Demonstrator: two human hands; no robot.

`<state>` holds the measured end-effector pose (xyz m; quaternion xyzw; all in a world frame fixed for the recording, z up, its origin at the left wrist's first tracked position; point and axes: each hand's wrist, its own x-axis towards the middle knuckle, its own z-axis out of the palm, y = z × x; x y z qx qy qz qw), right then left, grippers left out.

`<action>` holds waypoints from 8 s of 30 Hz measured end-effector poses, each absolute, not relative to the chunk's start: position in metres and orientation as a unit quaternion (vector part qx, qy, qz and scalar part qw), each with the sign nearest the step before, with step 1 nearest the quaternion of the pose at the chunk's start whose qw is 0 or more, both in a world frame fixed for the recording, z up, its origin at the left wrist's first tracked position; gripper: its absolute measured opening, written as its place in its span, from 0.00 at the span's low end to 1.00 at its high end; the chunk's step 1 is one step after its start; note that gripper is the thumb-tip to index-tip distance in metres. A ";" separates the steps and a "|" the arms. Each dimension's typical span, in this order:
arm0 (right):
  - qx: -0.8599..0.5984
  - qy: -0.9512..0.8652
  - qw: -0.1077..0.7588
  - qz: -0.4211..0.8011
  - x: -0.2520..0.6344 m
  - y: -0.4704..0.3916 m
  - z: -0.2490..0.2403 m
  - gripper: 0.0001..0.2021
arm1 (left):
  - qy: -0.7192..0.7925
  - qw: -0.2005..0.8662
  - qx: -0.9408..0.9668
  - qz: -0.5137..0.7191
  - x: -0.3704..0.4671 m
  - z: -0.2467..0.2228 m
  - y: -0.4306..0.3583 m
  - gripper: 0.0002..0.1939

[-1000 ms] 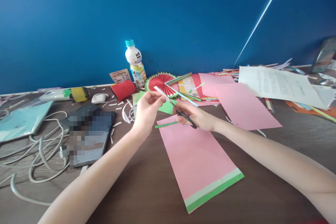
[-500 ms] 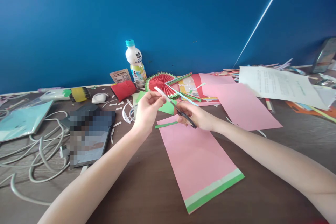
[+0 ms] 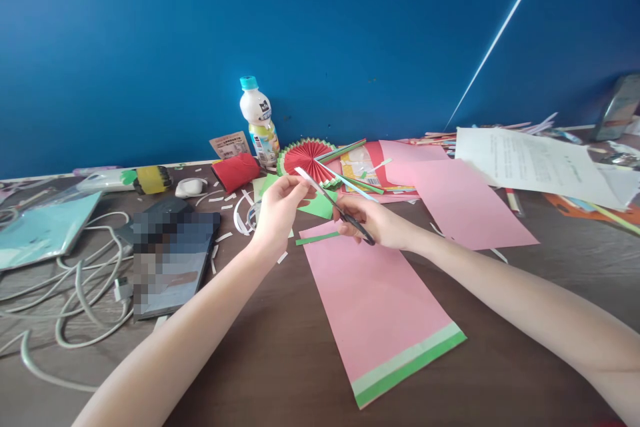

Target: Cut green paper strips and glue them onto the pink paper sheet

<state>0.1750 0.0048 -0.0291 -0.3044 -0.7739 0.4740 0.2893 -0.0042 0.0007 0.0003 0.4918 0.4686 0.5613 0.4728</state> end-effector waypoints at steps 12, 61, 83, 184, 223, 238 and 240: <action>-0.313 -0.772 0.282 0.476 0.173 0.002 -0.025 0.16 | 0.500 0.366 0.581 0.528 -0.013 0.001 0.007 0.06; -0.325 -0.775 0.286 0.461 0.176 0.005 -0.028 0.16 | 0.495 0.357 0.604 0.513 -0.015 0.000 0.007 0.07; -0.334 -0.775 0.296 0.447 0.175 0.003 -0.028 0.16 | 0.500 0.322 0.617 0.516 -0.012 0.003 0.004 0.07; -0.350 -0.739 0.284 0.501 0.179 0.006 -0.032 0.14 | 0.489 0.436 0.574 0.491 -0.006 -0.003 0.000 0.10; -0.369 -0.733 0.298 0.487 0.175 0.006 -0.033 0.15 | 0.468 0.478 0.542 0.508 -0.008 -0.007 0.001 0.08; -0.370 -0.756 0.288 0.457 0.188 0.014 -0.019 0.13 | 0.480 0.446 0.459 0.599 -0.016 0.002 0.012 0.05; -0.387 -0.784 0.264 0.408 0.191 0.015 -0.015 0.13 | 0.497 0.450 0.472 0.573 -0.017 0.002 0.012 0.09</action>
